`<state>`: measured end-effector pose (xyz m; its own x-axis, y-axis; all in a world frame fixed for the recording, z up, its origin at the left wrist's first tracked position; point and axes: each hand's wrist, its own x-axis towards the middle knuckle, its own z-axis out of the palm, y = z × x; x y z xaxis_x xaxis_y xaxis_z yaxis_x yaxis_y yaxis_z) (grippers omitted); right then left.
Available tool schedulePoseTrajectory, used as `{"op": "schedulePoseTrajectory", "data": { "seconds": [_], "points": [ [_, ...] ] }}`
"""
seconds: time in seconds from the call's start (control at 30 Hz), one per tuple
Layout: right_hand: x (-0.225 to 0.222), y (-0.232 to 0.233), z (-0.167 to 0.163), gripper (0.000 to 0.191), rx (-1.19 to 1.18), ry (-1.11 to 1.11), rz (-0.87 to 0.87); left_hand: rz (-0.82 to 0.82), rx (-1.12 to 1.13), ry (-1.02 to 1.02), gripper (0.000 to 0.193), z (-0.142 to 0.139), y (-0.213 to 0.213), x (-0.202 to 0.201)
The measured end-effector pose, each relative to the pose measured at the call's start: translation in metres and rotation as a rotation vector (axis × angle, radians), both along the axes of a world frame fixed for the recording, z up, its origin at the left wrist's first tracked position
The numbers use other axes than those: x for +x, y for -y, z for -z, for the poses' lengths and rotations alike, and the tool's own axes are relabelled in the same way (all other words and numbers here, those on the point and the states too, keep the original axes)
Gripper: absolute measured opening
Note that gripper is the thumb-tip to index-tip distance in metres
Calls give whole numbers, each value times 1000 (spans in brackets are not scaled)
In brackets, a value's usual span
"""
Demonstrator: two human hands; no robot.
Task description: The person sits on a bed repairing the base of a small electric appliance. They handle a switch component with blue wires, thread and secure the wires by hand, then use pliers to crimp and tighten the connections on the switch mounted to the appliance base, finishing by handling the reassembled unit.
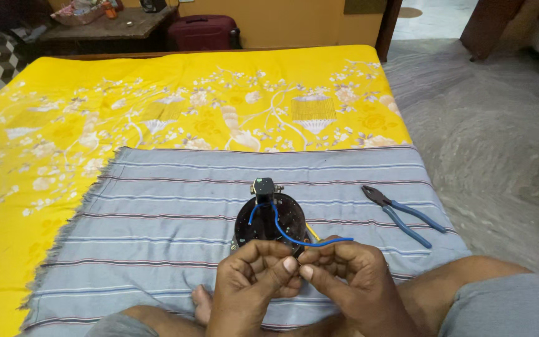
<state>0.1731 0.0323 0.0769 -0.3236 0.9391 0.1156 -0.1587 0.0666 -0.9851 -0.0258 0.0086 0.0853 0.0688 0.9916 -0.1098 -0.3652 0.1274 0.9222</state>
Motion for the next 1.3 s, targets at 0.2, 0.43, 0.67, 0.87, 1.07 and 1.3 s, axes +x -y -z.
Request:
{"op": "schedulePoseTrajectory", "data": {
  "seconds": [0.2, 0.43, 0.67, 0.87, 1.07, 1.3],
  "points": [
    [11, -3, 0, 22, -78, 74, -35, 113, 36, -20, 16, -2, -5, -3],
    [13, -20, 13, 33, 45, 67, 17, 69, -1, 64, 13, 12, -24, 15],
    [6, -29, 17, 22, 223, 60, 166, 125, -206, 366, 13, 15, -36, 21],
    [-6, -35, -18, 15, 326, 217, 266, 5, -133, 249, 12, 7, -44, 18],
    [-28, -51, -56, 11, 473, 476, 510, -285, 100, -61, 15, -11, -41, 7],
    [-41, -56, -63, 10, 452, 430, 414, -427, 426, -452, 36, -48, -41, -3]
  ]
}}
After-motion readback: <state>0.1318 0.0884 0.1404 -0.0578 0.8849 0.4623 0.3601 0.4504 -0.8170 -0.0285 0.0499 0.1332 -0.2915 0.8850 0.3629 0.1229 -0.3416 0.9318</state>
